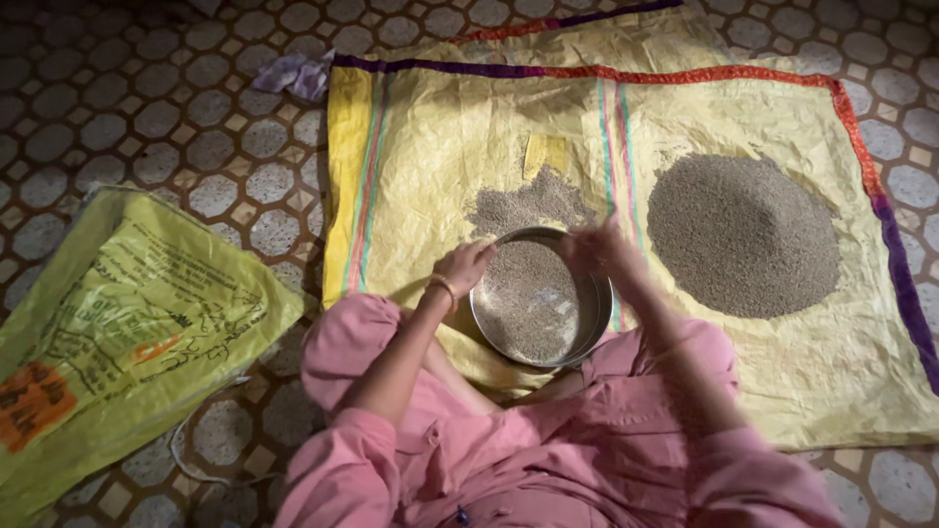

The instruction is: The person sits cross-legged on the floor and sorts small grains by hand. They pick through the grains in a metal bowl, removing debris and transferring the sorted grains onto a yellow cloth spread on the floor.

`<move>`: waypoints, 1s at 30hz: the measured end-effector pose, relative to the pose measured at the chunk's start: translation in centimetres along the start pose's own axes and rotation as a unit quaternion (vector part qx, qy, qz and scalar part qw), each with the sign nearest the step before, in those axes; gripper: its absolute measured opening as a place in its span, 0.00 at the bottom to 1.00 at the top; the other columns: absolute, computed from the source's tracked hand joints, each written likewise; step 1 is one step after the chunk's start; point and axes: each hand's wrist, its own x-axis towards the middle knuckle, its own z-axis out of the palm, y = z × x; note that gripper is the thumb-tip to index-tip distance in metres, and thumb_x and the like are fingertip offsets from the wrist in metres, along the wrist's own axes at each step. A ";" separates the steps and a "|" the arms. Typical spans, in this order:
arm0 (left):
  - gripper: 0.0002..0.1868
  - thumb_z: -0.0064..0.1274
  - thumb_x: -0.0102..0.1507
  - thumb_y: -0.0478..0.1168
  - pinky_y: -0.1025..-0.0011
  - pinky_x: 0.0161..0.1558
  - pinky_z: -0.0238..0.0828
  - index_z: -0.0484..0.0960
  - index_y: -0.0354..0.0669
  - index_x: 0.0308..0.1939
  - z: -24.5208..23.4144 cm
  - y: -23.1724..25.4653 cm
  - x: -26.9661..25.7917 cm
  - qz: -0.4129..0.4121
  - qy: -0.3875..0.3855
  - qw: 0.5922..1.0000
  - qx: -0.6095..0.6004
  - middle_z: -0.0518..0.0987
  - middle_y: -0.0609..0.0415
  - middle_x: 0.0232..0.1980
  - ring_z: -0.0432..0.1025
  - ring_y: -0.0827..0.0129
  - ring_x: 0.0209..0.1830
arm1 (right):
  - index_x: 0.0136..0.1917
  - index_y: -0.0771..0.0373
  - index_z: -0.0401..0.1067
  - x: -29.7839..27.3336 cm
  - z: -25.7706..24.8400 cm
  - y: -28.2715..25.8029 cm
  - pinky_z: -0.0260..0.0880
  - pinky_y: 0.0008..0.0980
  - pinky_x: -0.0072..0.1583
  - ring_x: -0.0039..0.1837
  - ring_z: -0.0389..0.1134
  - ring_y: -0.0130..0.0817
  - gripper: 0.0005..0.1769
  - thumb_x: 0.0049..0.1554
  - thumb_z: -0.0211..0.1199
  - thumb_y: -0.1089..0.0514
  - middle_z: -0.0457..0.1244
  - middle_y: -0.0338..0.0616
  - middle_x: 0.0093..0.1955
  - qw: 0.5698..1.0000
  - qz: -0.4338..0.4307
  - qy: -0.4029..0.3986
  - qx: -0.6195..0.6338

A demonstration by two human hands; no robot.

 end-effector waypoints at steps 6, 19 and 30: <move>0.36 0.23 0.67 0.65 0.79 0.17 0.53 0.63 0.48 0.70 3.6 -2.0 5.0 0.019 -0.040 0.994 -0.103 0.60 0.69 0.18 0.52 0.81 0.13 | 0.58 0.67 0.64 9.8 5.2 16.9 0.64 0.40 0.63 0.59 0.65 0.41 0.36 0.63 0.32 0.34 0.64 0.50 0.55 0.872 0.170 -0.025 0.458; 0.43 0.18 0.64 0.69 0.79 0.16 0.53 0.63 0.43 0.69 5.6 -1.9 7.7 0.035 -0.048 0.995 -0.078 0.59 0.64 0.17 0.53 0.80 0.12 | 0.53 0.67 0.73 10.3 6.0 19.2 0.72 0.36 0.52 0.46 0.72 0.36 0.24 0.62 0.49 0.44 0.70 0.50 0.47 0.972 0.148 -0.163 0.085; 0.43 0.17 0.64 0.70 0.76 0.21 0.59 0.62 0.44 0.69 6.7 -2.9 8.0 0.022 -0.037 0.995 -0.087 0.69 0.54 0.41 0.58 0.75 0.19 | 0.50 0.66 0.69 13.5 8.4 16.9 0.73 0.30 0.49 0.42 0.68 0.29 0.17 0.65 0.48 0.50 0.66 0.42 0.41 0.945 0.040 -0.165 0.279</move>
